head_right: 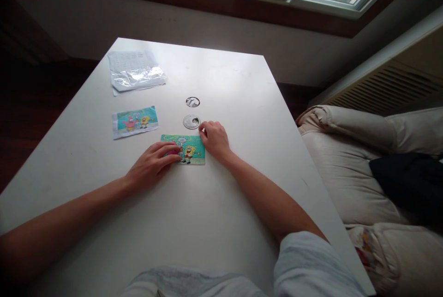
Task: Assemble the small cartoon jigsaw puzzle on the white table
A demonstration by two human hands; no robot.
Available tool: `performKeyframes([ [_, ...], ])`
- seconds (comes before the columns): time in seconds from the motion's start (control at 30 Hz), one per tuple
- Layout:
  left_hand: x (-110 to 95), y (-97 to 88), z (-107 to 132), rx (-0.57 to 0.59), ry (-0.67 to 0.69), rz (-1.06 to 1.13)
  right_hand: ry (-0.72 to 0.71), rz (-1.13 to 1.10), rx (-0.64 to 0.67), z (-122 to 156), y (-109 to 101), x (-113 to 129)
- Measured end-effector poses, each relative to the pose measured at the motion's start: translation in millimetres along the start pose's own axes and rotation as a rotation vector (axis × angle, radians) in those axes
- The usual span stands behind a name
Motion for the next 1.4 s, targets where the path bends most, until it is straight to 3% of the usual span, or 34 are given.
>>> performKeyframes([
  [0.5, -4, -5.0, -4, 0.025, -0.001, 0.087, -0.139, 0.075, 0.086, 1, 8, 14],
  [1.0, -7, -3.0, -2, 0.004, 0.005, 0.074, -0.108, 0.128, 0.081, 1, 10, 16],
  [1.1, 2, -3.5, -3, -0.029, -0.041, 0.034, -0.131, 0.142, 0.047, 1, 7, 18],
  [1.23, 25, -9.1, -3, -0.099, -0.219, -0.046, -0.189, 0.137, 0.000, 6, 1, 34],
  [1.4, 43, -14.2, -3, -0.145, -0.315, -0.114, -0.310, 0.169, 0.189, 28, 23, 75],
])
Point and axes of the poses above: each hand's wrist, its own z-axis away from the middle knuckle, its own y-axis out of the palm, x = y × z, the point moved 8 cm from there along -z, towards the middle knuckle, and after that the axes turned 7 degrees about -z, right-handed, at the moved point
